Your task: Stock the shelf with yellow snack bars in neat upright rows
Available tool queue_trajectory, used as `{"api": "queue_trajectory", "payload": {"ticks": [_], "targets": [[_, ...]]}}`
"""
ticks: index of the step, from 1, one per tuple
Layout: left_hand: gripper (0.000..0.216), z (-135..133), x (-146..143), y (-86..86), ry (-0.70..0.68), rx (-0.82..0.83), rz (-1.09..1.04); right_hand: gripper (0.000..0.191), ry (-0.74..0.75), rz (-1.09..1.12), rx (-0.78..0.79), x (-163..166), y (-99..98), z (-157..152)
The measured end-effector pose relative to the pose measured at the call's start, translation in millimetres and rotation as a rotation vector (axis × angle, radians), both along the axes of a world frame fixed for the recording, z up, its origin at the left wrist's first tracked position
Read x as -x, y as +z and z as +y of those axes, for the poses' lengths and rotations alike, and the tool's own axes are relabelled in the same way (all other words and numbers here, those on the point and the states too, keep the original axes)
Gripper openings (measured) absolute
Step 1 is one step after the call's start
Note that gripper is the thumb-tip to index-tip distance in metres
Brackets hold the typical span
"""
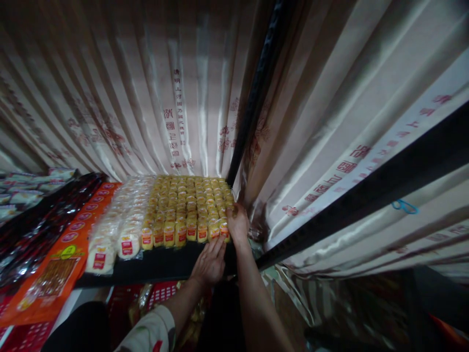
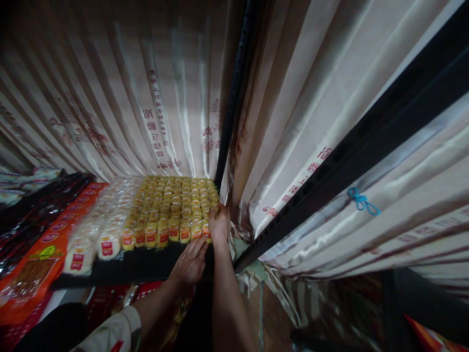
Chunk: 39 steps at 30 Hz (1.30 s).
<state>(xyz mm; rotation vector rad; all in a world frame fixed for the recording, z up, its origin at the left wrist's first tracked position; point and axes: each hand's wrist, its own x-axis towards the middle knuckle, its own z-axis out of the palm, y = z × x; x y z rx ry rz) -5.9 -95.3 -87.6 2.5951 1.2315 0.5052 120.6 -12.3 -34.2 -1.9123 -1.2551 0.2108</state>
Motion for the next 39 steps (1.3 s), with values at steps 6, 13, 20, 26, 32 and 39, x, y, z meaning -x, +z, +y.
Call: {"api": "queue_trajectory", "payload": {"ticks": [6,13,20,26,32,39], "targets": [[0.052,-1,-1,2.8,0.020,0.016,0.006,0.043,-0.021,-0.015,0.184,-1,11.5,7],[0.043,-1,-1,-0.6,0.009,-0.056,-0.025,0.044,0.051,-0.068,0.100,3,7.4,4],[0.042,-1,-1,2.2,0.012,-0.064,-0.027,0.042,-0.024,-0.030,0.140,3,7.1,7],[0.042,-1,-1,1.8,-0.001,-0.092,-0.039,0.055,0.008,-0.061,0.220,1,7.8,11],[0.043,-1,0,3.4,-0.005,-0.087,-0.033,0.054,0.065,0.024,0.244,-7,6.0,13],[0.043,-2,0,-1.1,0.000,-0.083,-0.042,0.053,0.052,0.091,0.247,-6,6.7,15]]}}
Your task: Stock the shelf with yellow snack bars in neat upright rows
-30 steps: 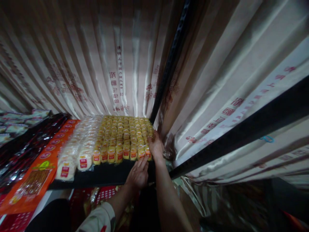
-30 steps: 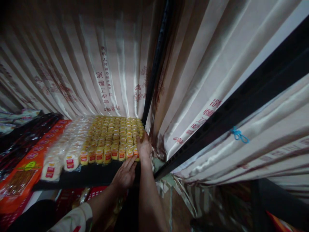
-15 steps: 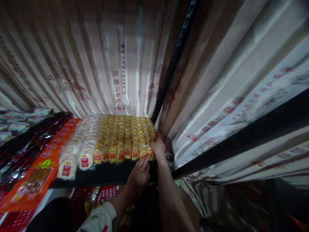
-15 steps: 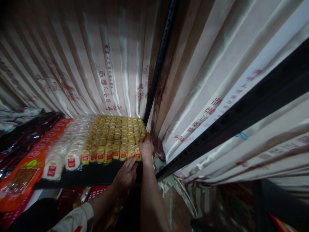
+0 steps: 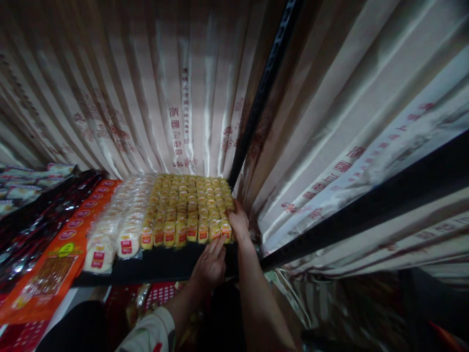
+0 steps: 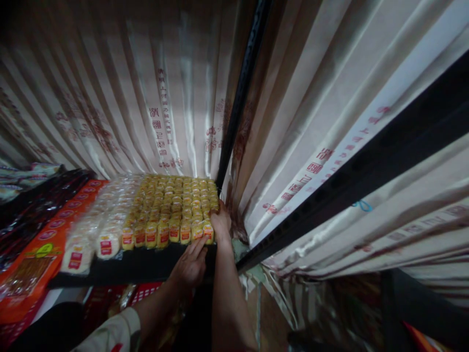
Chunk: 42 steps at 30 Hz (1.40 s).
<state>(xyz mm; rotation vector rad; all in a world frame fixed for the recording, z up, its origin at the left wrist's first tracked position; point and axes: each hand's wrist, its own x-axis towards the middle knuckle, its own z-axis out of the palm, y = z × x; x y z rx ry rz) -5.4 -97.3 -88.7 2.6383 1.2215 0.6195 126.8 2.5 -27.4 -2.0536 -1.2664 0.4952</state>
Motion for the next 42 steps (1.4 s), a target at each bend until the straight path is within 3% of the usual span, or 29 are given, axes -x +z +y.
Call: {"api": "queue_trajectory", "payload": {"ticks": [8,15,30,36,42], "targets": [[0.044,0,0,3.4,0.008,0.027,-0.003,0.058,0.002,0.072,-0.069,2,-0.8,-3],[0.042,1,1,3.4,-0.005,0.032,0.001,0.055,-0.136,0.140,-0.248,5,2.3,-10],[0.042,0,2,5.8,-0.016,0.053,-0.018,0.055,-0.177,0.275,-0.483,-3,-1.6,-33],[0.041,-2,4,8.8,-0.026,0.087,-0.026,0.055,-0.153,0.175,-0.582,13,-22.0,-77],[0.039,-1,6,4.6,-0.047,0.059,-0.050,0.058,-0.124,0.115,-0.487,25,-49.3,-104]]}}
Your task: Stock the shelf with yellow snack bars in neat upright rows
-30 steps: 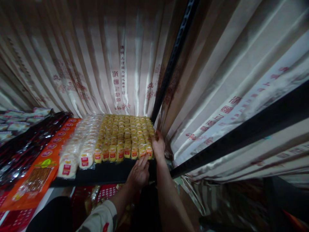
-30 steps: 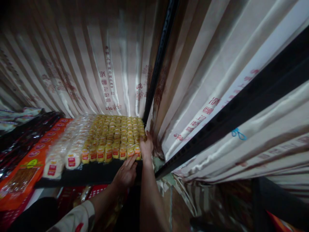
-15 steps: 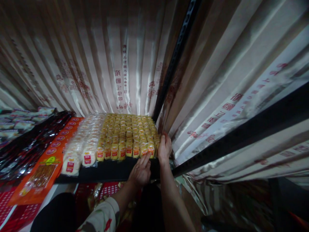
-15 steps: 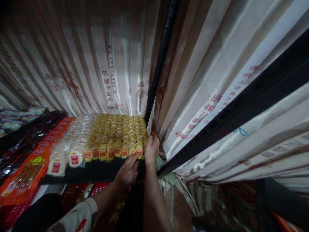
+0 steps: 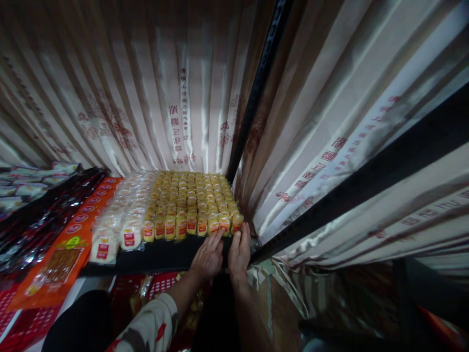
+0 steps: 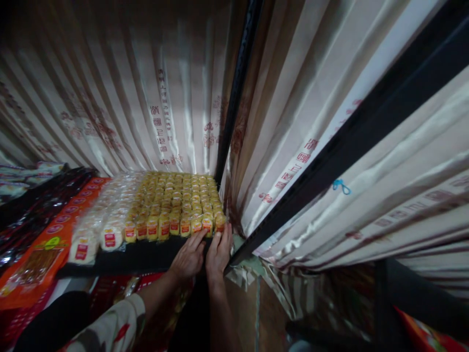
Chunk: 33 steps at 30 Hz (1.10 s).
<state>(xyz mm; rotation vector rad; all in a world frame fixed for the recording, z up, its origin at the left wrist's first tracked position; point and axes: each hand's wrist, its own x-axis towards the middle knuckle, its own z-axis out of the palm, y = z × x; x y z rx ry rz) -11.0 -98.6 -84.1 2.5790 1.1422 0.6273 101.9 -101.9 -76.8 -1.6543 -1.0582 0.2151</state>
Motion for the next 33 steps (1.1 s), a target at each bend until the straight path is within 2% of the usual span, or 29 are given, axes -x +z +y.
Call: {"api": "queue_trajectory", "payload": {"ticks": [6,12,18,22,26,29,31,33], "targets": [[0.038,0,-1,1.6,0.001,-0.029,0.014,0.053,0.105,-0.099,-0.024,-4,-12.5,9],[0.036,-1,-1,0.7,0.022,-0.068,0.053,0.054,0.066,-0.141,0.004,-4,-18.0,5],[0.041,0,-1,-5.6,0.019,-0.107,0.047,0.053,0.101,-0.236,0.014,0,-24.9,3],[0.041,0,-1,-3.7,0.019,-0.121,0.068,0.054,0.097,-0.252,0.009,3,-21.0,0],[0.031,-2,0,6.4,-0.005,-0.156,0.070,0.048,0.096,-0.237,-0.040,13,-12.6,-24],[0.028,-16,8,7.7,-0.002,-0.143,0.008,0.043,0.162,-0.175,-0.089,28,-13.0,-55],[0.026,-36,21,-2.0,0.030,-0.083,-0.031,0.039,0.192,-0.111,-0.095,41,-16.3,-77],[0.024,-62,41,-19.4,0.046,0.022,-0.033,0.036,0.215,-0.034,-0.037,58,-21.5,-96]]}}
